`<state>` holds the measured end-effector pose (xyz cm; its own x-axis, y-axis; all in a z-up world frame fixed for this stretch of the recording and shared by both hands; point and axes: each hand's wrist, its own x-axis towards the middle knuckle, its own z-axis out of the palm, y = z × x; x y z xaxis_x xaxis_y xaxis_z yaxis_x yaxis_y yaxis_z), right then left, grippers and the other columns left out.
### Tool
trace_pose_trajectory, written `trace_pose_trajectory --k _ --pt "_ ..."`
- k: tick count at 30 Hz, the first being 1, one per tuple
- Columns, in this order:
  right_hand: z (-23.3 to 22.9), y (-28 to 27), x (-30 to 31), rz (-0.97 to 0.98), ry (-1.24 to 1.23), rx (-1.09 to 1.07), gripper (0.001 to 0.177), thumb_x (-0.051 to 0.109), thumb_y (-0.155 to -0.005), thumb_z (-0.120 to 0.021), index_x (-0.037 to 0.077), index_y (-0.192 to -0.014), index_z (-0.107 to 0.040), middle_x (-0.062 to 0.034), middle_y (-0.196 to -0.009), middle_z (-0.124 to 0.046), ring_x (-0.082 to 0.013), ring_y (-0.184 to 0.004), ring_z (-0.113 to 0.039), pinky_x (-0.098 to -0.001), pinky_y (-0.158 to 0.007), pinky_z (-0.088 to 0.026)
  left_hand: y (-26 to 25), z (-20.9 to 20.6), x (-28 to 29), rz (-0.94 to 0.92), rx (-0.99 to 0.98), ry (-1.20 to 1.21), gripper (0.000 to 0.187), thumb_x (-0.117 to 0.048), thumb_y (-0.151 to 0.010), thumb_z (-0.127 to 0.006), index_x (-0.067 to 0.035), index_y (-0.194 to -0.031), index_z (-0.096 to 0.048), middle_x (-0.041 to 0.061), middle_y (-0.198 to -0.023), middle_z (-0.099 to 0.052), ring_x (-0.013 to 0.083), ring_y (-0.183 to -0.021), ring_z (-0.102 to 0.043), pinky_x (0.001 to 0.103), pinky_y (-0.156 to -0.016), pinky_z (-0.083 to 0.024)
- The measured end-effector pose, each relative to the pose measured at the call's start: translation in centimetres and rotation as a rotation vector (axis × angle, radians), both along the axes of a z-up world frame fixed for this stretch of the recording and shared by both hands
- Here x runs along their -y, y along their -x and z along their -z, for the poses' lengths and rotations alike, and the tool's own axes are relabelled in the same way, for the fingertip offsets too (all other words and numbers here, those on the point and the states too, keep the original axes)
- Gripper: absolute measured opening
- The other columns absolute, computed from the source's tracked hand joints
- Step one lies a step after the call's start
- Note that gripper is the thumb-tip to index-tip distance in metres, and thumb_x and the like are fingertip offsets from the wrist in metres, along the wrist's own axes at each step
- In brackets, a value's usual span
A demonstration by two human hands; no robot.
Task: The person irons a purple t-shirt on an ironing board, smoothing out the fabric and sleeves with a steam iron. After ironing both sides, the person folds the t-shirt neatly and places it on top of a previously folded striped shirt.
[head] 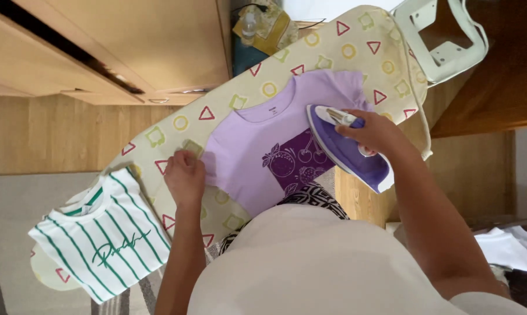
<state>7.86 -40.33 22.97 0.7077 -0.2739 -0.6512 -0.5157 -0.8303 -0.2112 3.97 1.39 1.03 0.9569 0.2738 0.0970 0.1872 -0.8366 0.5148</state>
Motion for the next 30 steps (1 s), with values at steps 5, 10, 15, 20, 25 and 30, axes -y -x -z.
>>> trace_pose_trajectory --k 5,10,15,20,25,30 --pt "0.9 -1.8 2.5 0.076 -0.108 0.055 0.067 0.056 -0.086 -0.068 0.028 -0.146 -0.06 -0.0225 -0.081 -0.073 -0.0367 -0.08 -0.071 -0.0461 -0.073 -0.058 -3.9 -2.6 5.7 0.063 0.117 0.0 0.021 -0.022 -0.076 -0.072 -0.022 -0.097 -0.067 0.005 -0.085 -0.062 0.0351 -0.082 -0.068 0.048 -0.074 -0.055" --pt "4.8 -6.1 2.4 -0.077 -0.148 0.145 0.069 0.063 -0.087 -0.064 0.027 -0.147 -0.058 -0.0285 -0.118 -0.07 -0.0476 -0.119 -0.063 -0.0555 -0.103 -0.048 -7.3 -5.5 15.1 0.196 0.141 0.108 0.018 -0.014 -0.079 -0.071 -0.02 -0.095 -0.068 0.004 -0.082 -0.061 0.0353 -0.083 -0.067 0.049 -0.074 -0.054" --pt "7.8 -8.4 3.8 -0.21 -0.188 0.187 0.077 0.071 -0.087 -0.061 0.023 -0.147 -0.057 -0.0245 -0.117 -0.072 -0.0462 -0.117 -0.065 -0.0554 -0.1 -0.052 -9.7 -7.6 21.9 0.279 0.168 0.186 0.018 -0.011 -0.081 -0.07 -0.02 -0.097 -0.067 0.003 -0.081 -0.06 0.0329 -0.085 -0.067 0.046 -0.077 -0.053" --pt "4.1 -8.7 9.2 -0.218 -0.122 0.112 0.073 0.067 -0.09 -0.06 0.023 -0.148 -0.056 -0.0289 -0.117 -0.071 -0.0495 -0.116 -0.065 -0.0584 -0.098 -0.051 -11.3 -5.7 24.5 0.25 0.068 0.131 0.018 -0.014 -0.083 -0.07 -0.022 -0.099 -0.067 0.0 -0.083 -0.061 0.0292 -0.086 -0.067 0.044 -0.079 -0.051" --pt "3.8 -11.3 18.1 -0.164 -0.078 0.111 0.068 0.062 -0.092 -0.062 0.02 -0.145 -0.06 -0.0338 -0.117 -0.069 -0.0545 -0.117 -0.061 -0.0612 -0.097 -0.049 -10.4 -5.1 30.4 0.291 0.025 0.127 0.018 -0.013 -0.083 -0.07 -0.023 -0.098 -0.067 0.001 -0.084 -0.063 0.0297 -0.086 -0.068 0.045 -0.079 -0.051" --pt "1.0 -16.1 20.9 -0.007 -0.039 0.041 0.05 0.058 -0.092 -0.062 0.027 -0.131 -0.064 -0.0068 -0.083 -0.071 -0.0266 -0.062 -0.067 -0.0406 -0.073 -0.048 -11.7 -4.3 39.1 0.543 -0.061 0.182 0.027 -0.013 -0.085 -0.06 -0.015 -0.11 -0.071 0.006 -0.105 -0.07 0.0322 -0.098 -0.064 0.052 -0.079 -0.046"
